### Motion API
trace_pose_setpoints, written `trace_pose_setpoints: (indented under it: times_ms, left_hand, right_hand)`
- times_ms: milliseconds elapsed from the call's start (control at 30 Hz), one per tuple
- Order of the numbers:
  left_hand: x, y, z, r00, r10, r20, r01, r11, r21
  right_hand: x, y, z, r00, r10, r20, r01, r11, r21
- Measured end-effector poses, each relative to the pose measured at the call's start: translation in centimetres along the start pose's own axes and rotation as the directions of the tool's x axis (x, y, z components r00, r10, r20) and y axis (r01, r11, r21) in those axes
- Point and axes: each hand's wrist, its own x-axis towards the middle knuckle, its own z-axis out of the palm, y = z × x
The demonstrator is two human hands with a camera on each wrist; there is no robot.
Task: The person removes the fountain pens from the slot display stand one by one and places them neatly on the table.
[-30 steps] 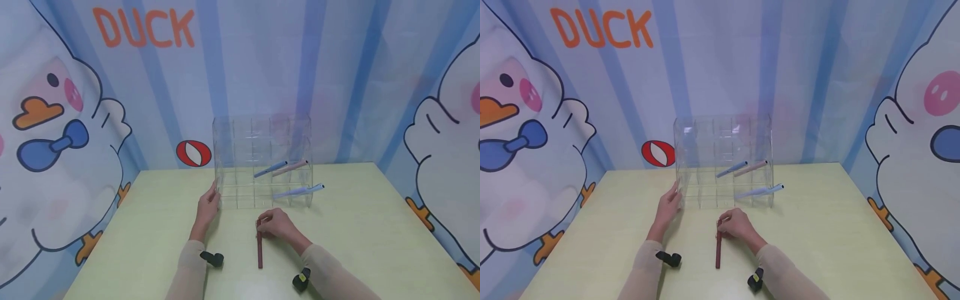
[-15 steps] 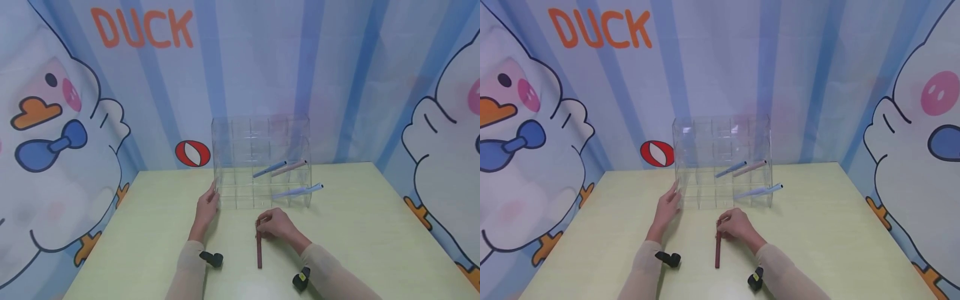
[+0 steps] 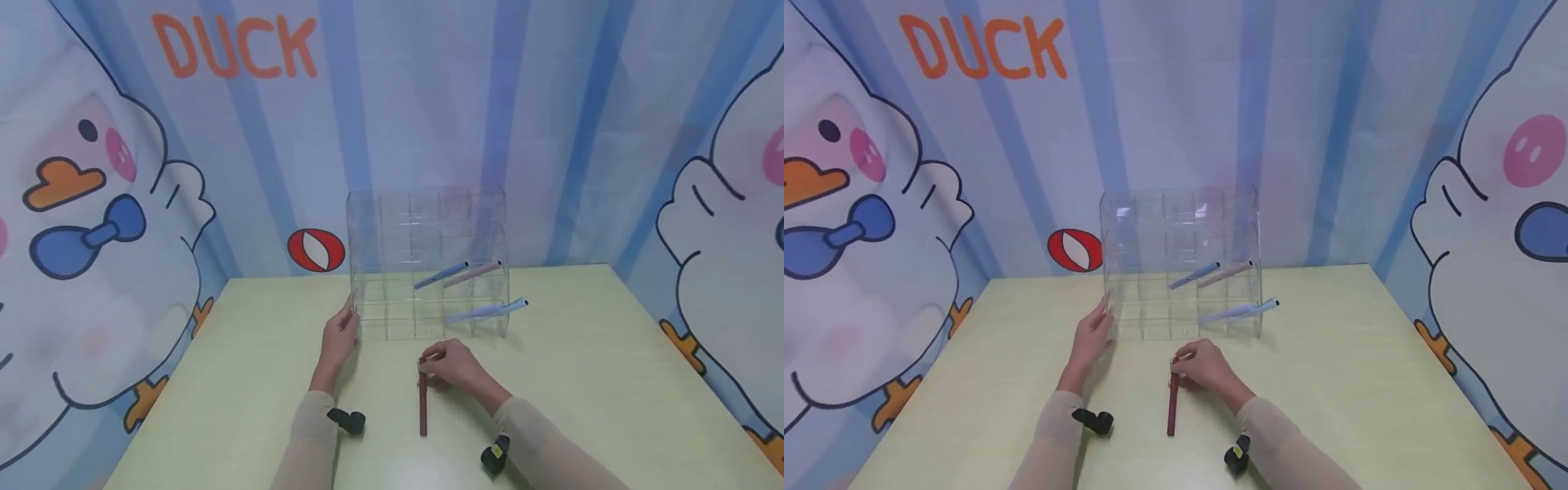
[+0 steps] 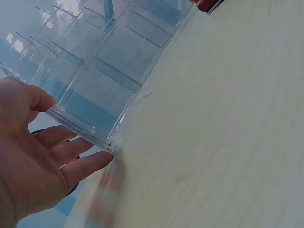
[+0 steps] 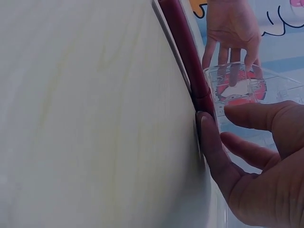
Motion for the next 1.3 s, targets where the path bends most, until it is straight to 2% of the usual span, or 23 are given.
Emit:
trace_pose_setpoints:
  times_ms: [300, 400, 500, 667, 1000, 1133, 1300]
  left_hand:
    - [0.0, 0.0, 0.1, 1.000, 0.002, -0.003, -0.002, 1.000, 0.003]
    - [0.1, 0.0, 0.1, 1.000, 0.018, -0.007, -0.017, 1.000, 0.006]
    - [0.1, 0.0, 0.1, 0.999, 0.036, -0.014, -0.036, 0.999, 0.012]
    - [0.2, 0.0, 0.0, 0.999, 0.028, -0.023, -0.028, 1.000, 0.013]
    - [0.0, -0.3, -0.1, 0.999, 0.025, -0.027, -0.025, 1.000, -0.007]
    - [0.1, -0.4, -0.1, 0.999, 0.032, -0.029, -0.033, 0.999, -0.012]
    - [0.0, -0.3, -0.1, 0.999, 0.041, -0.032, -0.041, 0.999, -0.019]
  right_hand:
    - [-0.9, -0.4, -1.6, 0.998, 0.005, -0.058, -0.008, 0.999, -0.052]
    - [-1.1, -0.7, -2.2, 0.997, 0.010, -0.076, -0.012, 0.999, -0.030]
    - [-1.3, -1.1, -3.0, 0.996, -0.017, -0.087, 0.016, 1.000, -0.010]
    - [-1.5, -1.8, -4.4, 0.994, -0.059, -0.091, 0.059, 0.998, -0.003]
    - [-1.3, -2.5, -6.5, 0.989, -0.065, -0.134, 0.072, 0.996, 0.050]
    - [-1.3, -2.9, -7.3, 0.979, -0.082, -0.184, 0.094, 0.994, 0.059]
    - [-1.1, -3.3, -8.1, 0.945, -0.101, -0.312, 0.133, 0.988, 0.083]
